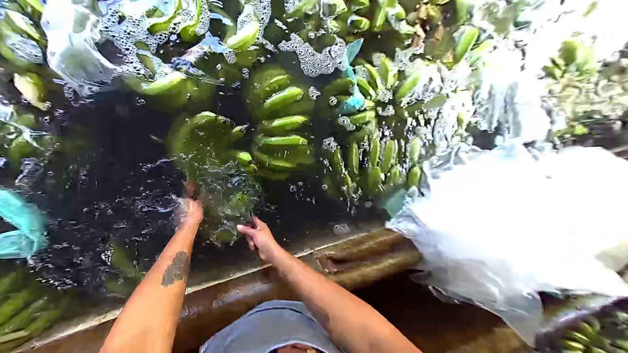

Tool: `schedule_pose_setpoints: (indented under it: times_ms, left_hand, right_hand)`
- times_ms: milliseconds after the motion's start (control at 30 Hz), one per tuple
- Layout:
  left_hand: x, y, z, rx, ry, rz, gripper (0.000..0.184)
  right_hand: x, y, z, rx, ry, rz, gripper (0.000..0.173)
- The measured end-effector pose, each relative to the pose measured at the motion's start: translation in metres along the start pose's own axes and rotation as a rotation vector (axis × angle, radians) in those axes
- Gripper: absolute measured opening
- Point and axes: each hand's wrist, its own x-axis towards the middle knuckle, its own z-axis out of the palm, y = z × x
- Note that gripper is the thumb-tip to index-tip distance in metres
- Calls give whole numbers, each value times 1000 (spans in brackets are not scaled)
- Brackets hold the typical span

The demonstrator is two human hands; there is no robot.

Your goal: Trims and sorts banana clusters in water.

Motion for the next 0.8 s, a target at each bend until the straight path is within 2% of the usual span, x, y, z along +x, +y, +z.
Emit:
schedule_pose_setpoints:
  times_ms: [67,133,200,267,300,333,367,400,467,533,633,700,800]
  left_hand:
    - [-14,10,2,93,-65,-80,54]
    - [-27,10,14,-78,-63,-149,50]
    - [-41,-6,28,-488,-159,-196,56]
    - [-67,-29,26,-970,-416,-259,65]
    - [-77,-41,23,-1155,-483,-293,74]
    - [-80,-51,21,-1289,-430,-326,80]
    - [-77,-59,21,-1346,-296,-336,77]
    - [-72,-65,23,-1339,-159,-319,70]
    - [-57,-72,26,-1233,-29,-273,64]
    - [-45,-74,29,-1098,-41,-250,67]
    - [-33,-78,37,-963,-43,-150,70]
    - [-34,-73,38,-885,-76,-157,65]
    - [-48,-68,39,-830,-248,-257,55]
  right_hand:
    - [4,-34,-2,-6,15,-43,38]
    - [3,-66,-20,-72,30,-96,43]
    - [2,-80,-54,-164,108,-229,42]
    - [-3,-84,-92,-234,277,-383,37]
    - [-9,-85,-109,-268,378,-426,34]
    - [-17,-86,-124,-303,457,-438,33]
    - [-26,-85,-137,-340,514,-439,33]
    - [-36,-82,-145,-374,538,-434,33]
    - [-54,-67,-151,-433,482,-421,38]
    - [-65,-48,-144,-491,374,-382,41]
    - [-70,-22,-120,-588,255,-282,37]
    - [-66,-11,-106,-560,255,-223,36]
    - [-46,-1,-101,-469,357,-169,33]
